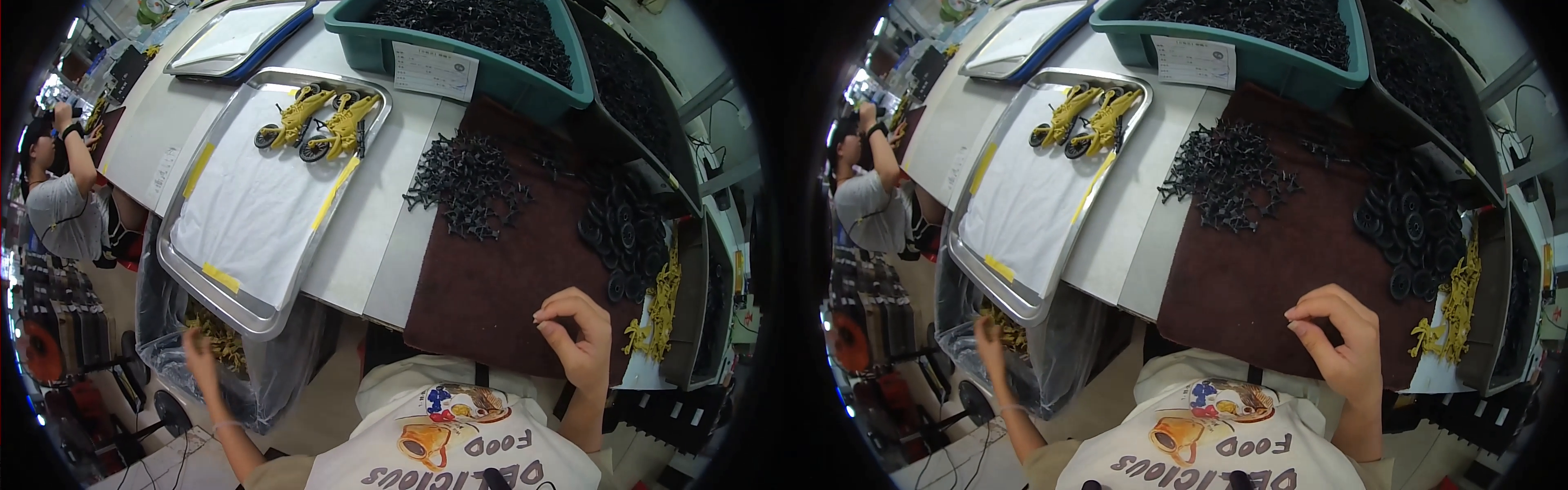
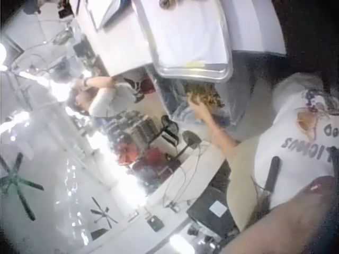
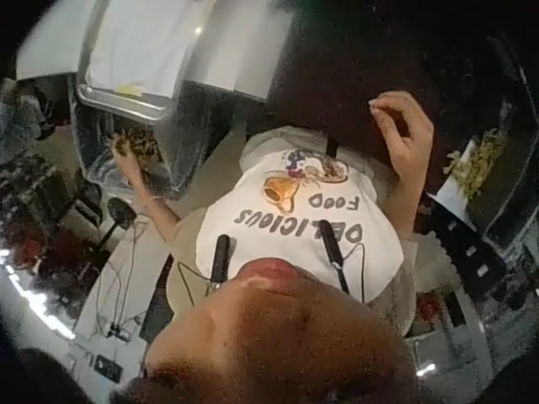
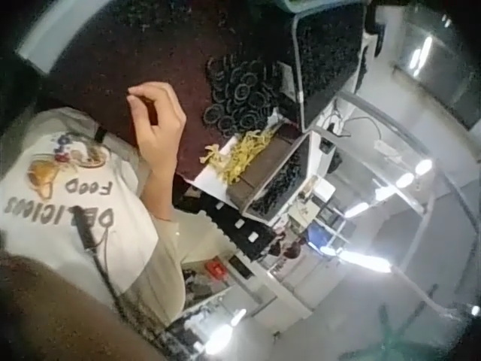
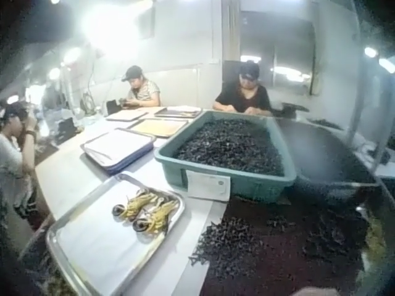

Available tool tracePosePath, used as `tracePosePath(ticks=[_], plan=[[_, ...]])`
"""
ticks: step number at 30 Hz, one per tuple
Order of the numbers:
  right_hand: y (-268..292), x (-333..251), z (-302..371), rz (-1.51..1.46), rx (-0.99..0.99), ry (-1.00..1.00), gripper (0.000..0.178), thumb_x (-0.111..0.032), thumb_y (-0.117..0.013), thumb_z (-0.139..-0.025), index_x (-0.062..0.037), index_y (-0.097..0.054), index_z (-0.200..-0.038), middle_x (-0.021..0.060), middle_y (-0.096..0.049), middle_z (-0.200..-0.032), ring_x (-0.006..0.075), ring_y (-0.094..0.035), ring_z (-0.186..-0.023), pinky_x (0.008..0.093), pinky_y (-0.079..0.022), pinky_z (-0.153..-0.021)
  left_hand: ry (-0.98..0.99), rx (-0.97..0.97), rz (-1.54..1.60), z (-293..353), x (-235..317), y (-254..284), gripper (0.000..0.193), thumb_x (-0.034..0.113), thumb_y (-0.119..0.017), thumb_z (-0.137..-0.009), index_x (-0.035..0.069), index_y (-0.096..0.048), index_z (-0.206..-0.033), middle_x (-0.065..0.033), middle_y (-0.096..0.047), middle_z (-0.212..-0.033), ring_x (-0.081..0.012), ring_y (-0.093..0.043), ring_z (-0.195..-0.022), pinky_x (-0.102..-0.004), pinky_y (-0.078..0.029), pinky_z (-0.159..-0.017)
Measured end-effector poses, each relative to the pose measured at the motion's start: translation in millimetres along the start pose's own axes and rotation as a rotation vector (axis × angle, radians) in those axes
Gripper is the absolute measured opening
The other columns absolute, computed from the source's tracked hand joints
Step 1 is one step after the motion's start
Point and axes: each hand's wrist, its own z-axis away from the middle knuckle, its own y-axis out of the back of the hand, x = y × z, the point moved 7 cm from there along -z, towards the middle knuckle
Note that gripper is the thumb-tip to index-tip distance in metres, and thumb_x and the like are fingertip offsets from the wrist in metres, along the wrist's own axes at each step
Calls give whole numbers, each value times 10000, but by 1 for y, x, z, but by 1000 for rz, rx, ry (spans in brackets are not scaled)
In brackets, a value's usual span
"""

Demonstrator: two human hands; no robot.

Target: The person assembles small plastic toy motorcycles by hand, attaching toy wheels and handlebars to toy motorcycle bodies.

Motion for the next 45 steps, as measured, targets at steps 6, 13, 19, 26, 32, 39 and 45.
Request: tracePosePath(ticks=[6,13,19,26,32,39,45], plan=[[6,-7,-8,-24,-2,52,125,68,-659,-732,20,-649,-847,111,-642,-821,212,-632,-764,289,-487,-685,-176,256,677,58,209,129,367,133,-586,-938,87,-476,-1285,-28,-527,-957,-99,-515,-730,-184,-421,-569],[51,10,-1,67,17,30,127,24,-682,-758,-1,-646,-876,72,-628,-860,162,-608,-762,249,-479,-675,-751,-1113,592,149,496,-58,452,126,-760,-750,53,-578,-1158,-102,-528,-1153,-234,-545,-1018,-331,-455,-860],[144,55,-11,542,221,30,253,-32,-641,-795,-62,-622,-1045,65,-582,-1059,206,-574,-925,293,-473,-792,-1348,-1294,137,210,592,-112,552,117,-735,-770,147,-542,-1287,-122,-494,-1192,-282,-506,-1058,-361,-472,-885],[138,81,-20,789,6,-19,296,-74,-684,-764,-48,-585,-1041,94,-552,-1093,313,-556,-1010,384,-454,-876,-1360,-971,398,160,690,-149,287,116,-655,-849,67,-604,-1126,-100,-564,-1073,-255,-566,-970,-339,-469,-875],[149,79,-14,811,82,47,191,-21,-596,-798,-48,-590,-987,84,-584,-954,285,-588,-925,387,-487,-812,-1544,-643,453,185,710,-184,323,202,-691,-846,67,-578,-1117,-106,-551,-1083,-249,-582,-949,-336,-479,-836],[159,55,5,636,237,103,220,2,-573,-797,-23,-630,-1009,100,-668,-937,295,-640,-846,362,-501,-770,-1626,-591,418,202,708,-186,311,211,-722,-799,33,-601,-1023,-97,-567,-961,-267,-590,-845,-362,-483,-765],[137,49,23,329,206,-25,192,35,-607,-787,-1,-659,-969,73,-685,-911,142,-628,-742,245,-490,-681,-1490,-632,345,182,711,-198,201,158,-688,-831,26,-632,-973,-119,-599,-837,-254,-588,-709,-336,-477,-662]])
